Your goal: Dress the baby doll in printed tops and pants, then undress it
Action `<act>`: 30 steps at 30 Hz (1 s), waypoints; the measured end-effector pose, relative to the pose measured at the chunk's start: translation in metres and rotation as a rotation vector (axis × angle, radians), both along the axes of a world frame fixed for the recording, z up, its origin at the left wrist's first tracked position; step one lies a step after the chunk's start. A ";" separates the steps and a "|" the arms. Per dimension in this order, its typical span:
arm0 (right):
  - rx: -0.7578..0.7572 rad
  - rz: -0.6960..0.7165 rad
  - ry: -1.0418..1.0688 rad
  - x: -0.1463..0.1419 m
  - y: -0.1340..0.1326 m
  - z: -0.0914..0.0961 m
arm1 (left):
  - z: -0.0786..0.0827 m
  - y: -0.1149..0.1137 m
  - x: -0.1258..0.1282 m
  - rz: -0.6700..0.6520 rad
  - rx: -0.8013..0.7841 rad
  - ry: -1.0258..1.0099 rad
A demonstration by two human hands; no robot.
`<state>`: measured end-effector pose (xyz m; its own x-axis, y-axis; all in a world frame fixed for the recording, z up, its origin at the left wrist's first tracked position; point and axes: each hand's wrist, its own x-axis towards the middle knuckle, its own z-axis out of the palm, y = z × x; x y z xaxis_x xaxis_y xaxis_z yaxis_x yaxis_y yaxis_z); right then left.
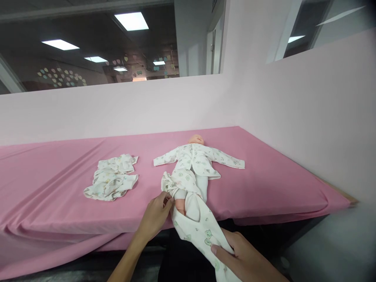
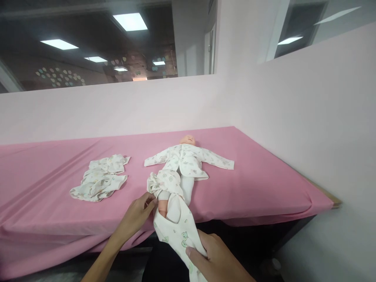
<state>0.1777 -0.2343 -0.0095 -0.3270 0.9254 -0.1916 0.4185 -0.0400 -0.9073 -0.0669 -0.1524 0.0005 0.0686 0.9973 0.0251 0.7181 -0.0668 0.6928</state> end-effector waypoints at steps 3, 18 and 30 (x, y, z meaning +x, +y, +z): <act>0.001 -0.003 0.031 0.000 0.002 -0.004 | -0.003 -0.001 -0.003 0.011 -0.009 0.085; -0.043 -0.096 0.312 -0.014 0.018 -0.008 | -0.003 -0.003 0.005 0.162 0.017 -0.053; 0.010 -0.180 0.269 -0.016 0.023 -0.017 | 0.021 0.000 0.042 0.035 -0.018 0.337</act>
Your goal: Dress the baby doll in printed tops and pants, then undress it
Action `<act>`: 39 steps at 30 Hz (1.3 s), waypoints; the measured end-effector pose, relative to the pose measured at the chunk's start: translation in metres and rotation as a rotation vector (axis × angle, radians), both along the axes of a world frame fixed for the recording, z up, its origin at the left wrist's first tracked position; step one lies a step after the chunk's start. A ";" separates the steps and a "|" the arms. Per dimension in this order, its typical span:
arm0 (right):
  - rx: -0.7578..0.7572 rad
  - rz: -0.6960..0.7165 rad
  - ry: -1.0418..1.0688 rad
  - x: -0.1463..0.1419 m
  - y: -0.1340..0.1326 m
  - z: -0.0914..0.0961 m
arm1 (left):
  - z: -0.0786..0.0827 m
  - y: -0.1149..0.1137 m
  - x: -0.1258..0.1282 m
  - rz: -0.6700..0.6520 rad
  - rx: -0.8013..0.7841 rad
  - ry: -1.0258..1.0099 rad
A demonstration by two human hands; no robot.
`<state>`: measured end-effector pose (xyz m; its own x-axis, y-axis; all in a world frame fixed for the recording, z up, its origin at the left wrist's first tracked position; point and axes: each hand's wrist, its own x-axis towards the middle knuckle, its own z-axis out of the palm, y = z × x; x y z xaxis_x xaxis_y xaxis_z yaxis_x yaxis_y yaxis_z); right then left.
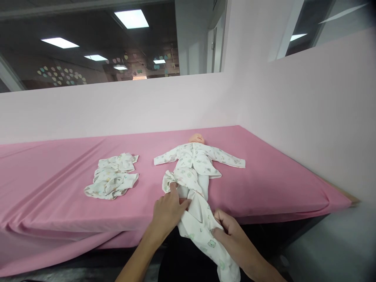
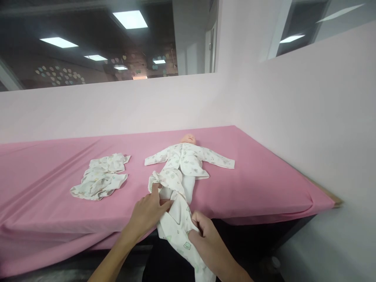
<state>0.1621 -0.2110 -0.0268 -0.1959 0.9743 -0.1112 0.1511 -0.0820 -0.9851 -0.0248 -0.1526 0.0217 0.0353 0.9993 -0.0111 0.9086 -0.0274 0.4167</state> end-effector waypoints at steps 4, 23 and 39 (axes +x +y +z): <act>0.006 0.035 0.023 -0.004 -0.001 -0.002 | 0.003 0.007 -0.002 -0.042 -0.085 -0.108; 0.845 -0.056 -0.654 -0.050 0.002 0.000 | -0.003 0.006 -0.013 -0.080 -0.203 -0.626; 0.903 -0.044 -0.466 -0.032 0.009 -0.016 | 0.019 0.002 -0.022 -0.080 -0.289 -0.742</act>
